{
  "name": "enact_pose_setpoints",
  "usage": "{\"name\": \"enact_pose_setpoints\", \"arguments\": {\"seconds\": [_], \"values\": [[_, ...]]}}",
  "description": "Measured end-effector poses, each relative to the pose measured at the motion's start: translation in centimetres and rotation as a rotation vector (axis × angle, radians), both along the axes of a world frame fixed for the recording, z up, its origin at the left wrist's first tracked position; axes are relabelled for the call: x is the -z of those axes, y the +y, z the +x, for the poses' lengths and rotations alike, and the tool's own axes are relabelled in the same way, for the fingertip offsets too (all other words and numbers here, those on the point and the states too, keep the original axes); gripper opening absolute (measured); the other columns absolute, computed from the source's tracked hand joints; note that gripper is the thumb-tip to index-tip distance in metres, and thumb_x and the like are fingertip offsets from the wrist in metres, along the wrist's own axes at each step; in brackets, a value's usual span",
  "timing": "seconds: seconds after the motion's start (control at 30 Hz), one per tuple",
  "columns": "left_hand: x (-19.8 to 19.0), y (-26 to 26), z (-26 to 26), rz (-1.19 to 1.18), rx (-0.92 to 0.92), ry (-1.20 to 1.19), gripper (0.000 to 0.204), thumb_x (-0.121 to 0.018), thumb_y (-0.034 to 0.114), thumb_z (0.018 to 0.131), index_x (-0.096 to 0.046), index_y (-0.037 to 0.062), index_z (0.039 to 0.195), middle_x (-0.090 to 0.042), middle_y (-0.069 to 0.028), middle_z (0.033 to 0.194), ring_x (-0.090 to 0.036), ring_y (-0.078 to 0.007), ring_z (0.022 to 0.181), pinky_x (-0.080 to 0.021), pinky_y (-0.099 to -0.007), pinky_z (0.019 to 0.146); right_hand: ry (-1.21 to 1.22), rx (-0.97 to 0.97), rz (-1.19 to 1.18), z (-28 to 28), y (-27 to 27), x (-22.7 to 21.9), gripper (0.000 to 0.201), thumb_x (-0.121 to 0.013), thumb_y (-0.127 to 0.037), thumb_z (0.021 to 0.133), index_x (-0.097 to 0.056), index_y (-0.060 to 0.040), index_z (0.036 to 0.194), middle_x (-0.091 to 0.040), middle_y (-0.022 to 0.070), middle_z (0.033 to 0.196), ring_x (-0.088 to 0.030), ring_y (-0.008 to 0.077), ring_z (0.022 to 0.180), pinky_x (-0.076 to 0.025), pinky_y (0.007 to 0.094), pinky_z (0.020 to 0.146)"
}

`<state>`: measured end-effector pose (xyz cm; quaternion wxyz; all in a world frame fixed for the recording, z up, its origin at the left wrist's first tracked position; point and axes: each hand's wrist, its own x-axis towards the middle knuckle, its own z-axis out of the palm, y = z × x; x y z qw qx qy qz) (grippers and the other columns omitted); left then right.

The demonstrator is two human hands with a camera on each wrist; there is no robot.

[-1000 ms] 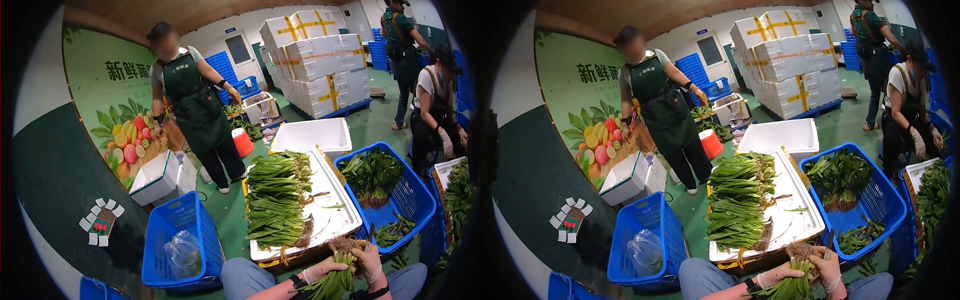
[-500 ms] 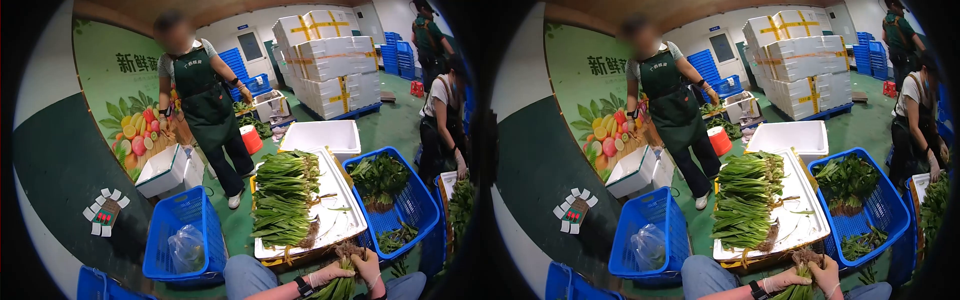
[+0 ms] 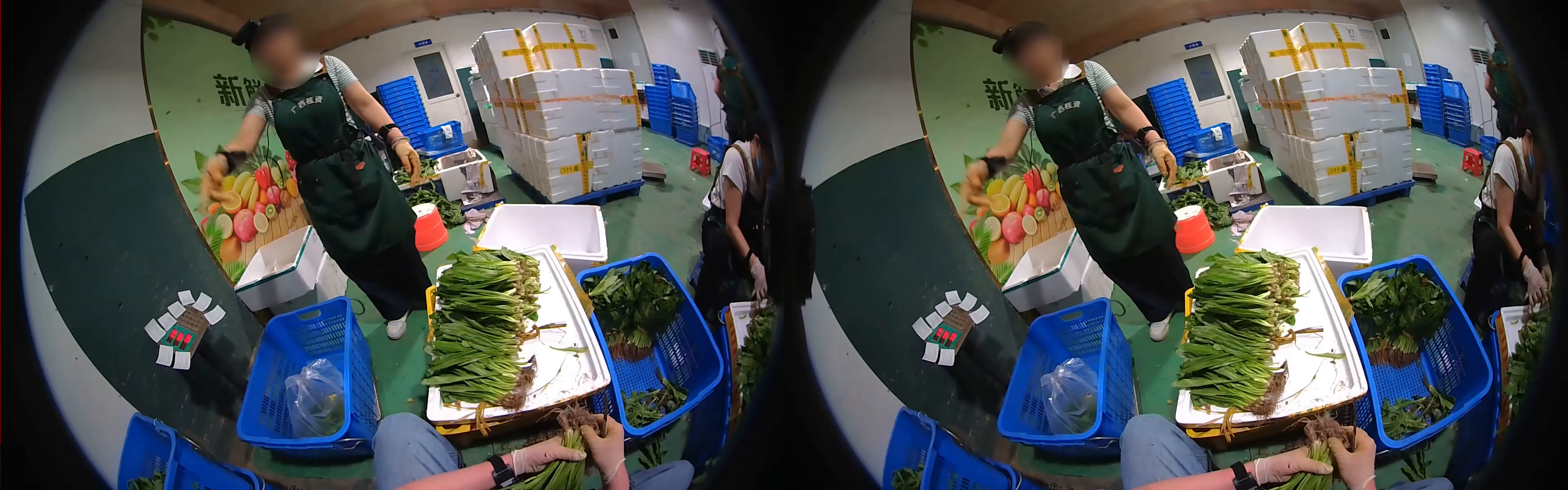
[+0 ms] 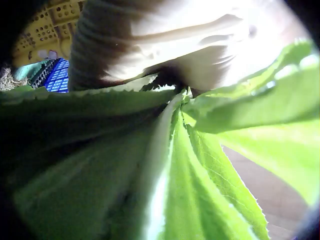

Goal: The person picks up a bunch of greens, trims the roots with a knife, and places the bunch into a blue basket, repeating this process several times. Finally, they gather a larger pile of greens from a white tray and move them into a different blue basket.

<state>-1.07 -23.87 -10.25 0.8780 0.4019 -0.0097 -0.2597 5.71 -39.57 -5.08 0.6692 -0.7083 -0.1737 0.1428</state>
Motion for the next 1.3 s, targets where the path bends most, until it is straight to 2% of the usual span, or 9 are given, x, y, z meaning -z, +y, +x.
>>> {"name": "enact_pose_setpoints", "arguments": {"seconds": [0.2, 0.37, 0.43, 0.5, 0.57, 0.83, 0.9, 1.13, 1.3], "values": [[0.7, -0.5, -0.1, 0.011, -0.040, -0.004, 0.037, -0.073, 0.020, 0.093, -0.061, 0.0036, 0.123, -0.069, -0.0009, 0.103, -0.066, -0.0095, 0.091, -0.055, -0.0277, 0.082, -0.055, 0.002, -0.005, -0.2, -0.2, -0.1, 0.016, -0.066, -0.002, 0.085, -0.069, 0.0052, 0.100, -0.073, 0.0076, 0.087, -0.066, 0.0116, 0.075, -0.054, 0.0274, 0.069], [-2.7, -0.2, -0.3, -0.007, 0.059, -0.047, 0.037, -0.075, 0.020, 0.092, -0.062, 0.0042, 0.123, -0.067, -0.0007, 0.110, -0.064, -0.0104, 0.098, -0.053, -0.0280, 0.088, 0.013, -0.021, -0.015, -0.1, -0.5, -0.7, 0.019, -0.066, -0.001, 0.085, -0.069, 0.0043, 0.103, -0.073, 0.0073, 0.091, -0.067, 0.0119, 0.079, -0.054, 0.0277, 0.073], [-4.7, -0.8, -0.9, 0.035, -0.160, -0.147, 0.041, -0.076, 0.018, 0.089, -0.061, 0.0056, 0.125, -0.065, -0.0015, 0.117, -0.061, -0.0114, 0.106, -0.051, -0.0288, 0.092, -0.003, -0.036, 0.076, -0.2, -0.2, -1.6, 0.021, -0.068, -0.004, 0.084, -0.069, 0.0035, 0.103, -0.073, 0.0079, 0.092, -0.066, 0.0118, 0.083, -0.054, 0.0279, 0.076], [-4.8, 0.4, -0.3, 0.280, -0.112, -0.224, 0.053, -0.075, 0.019, 0.089, -0.053, 0.0057, 0.136, -0.061, -0.0020, 0.123, -0.056, -0.0139, 0.115, -0.045, -0.0311, 0.103, -0.136, -0.064, 0.034, -0.1, 0.5, -3.7, 0.022, -0.068, -0.005, 0.087, -0.068, 0.0031, 0.108, -0.074, 0.0100, 0.098, -0.069, 0.0161, 0.089, -0.054, 0.0302, 0.083], [-8.8, 0.4, -0.3, 0.294, -0.112, -0.153, 0.048, -0.075, 0.016, 0.088, -0.057, 0.0043, 0.131, -0.063, -0.0043, 0.120, -0.059, -0.0152, 0.112, -0.050, -0.0318, 0.097, -0.139, -0.056, -0.008, 0.4, 0.2, -3.5, 0.027, -0.068, -0.011, 0.090, -0.066, 0.0031, 0.112, -0.073, 0.0113, 0.102, -0.068, 0.0170, 0.094, -0.054, 0.0305, 0.084], [-6.8, -2.2, 1.1, 0.251, -0.231, -0.031, 0.028, -0.075, 0.005, 0.088, -0.066, 0.0004, 0.114, -0.071, -0.0042, 0.095, -0.069, -0.0156, 0.087, -0.057, -0.0299, 0.079, 0.286, -0.058, 0.255, 2.1, -3.5, -2.5, 0.043, -0.067, -0.033, 0.098, -0.064, 0.0006, 0.125, -0.065, -0.0002, 0.098, -0.057, 0.0066, 0.083, -0.049, 0.0233, 0.076], [-7.4, -2.3, 1.4, 0.316, -0.234, -0.047, 0.029, -0.076, 0.005, 0.087, -0.066, 0.0004, 0.113, -0.072, -0.0056, 0.098, -0.069, -0.0153, 0.087, -0.057, -0.0298, 0.078, 0.265, -0.048, 0.066, 1.9, -5.0, -4.2, 0.044, -0.069, -0.030, 0.096, -0.062, 0.0001, 0.128, -0.065, -0.0006, 0.097, -0.058, 0.0064, 0.083, -0.049, 0.0234, 0.076], [-9.5, -5.3, 2.2, 0.379, -0.094, -0.156, 0.036, -0.076, 0.005, 0.085, -0.064, -0.0015, 0.119, -0.071, -0.0071, 0.104, -0.069, -0.0160, 0.089, -0.058, -0.0318, 0.079, 0.152, -0.064, 0.153, 0.8, -6.8, -5.6, 0.030, -0.071, -0.014, 0.092, -0.067, 0.0031, 0.116, -0.070, 0.0037, 0.104, -0.062, 0.0091, 0.093, -0.051, 0.0263, 0.085], [-14.3, -4.8, 2.5, 0.479, -0.062, -0.233, 0.029, -0.072, 0.011, 0.089, -0.065, 0.0021, 0.115, -0.069, -0.0024, 0.094, -0.066, -0.0134, 0.085, -0.055, -0.0299, 0.076, 0.071, 0.076, 0.193, 0.3, -7.6, -8.5, 0.035, -0.066, -0.025, 0.097, -0.065, 0.0002, 0.123, -0.069, 0.0018, 0.102, -0.056, 0.0051, 0.076, -0.045, 0.0209, 0.066]]}}
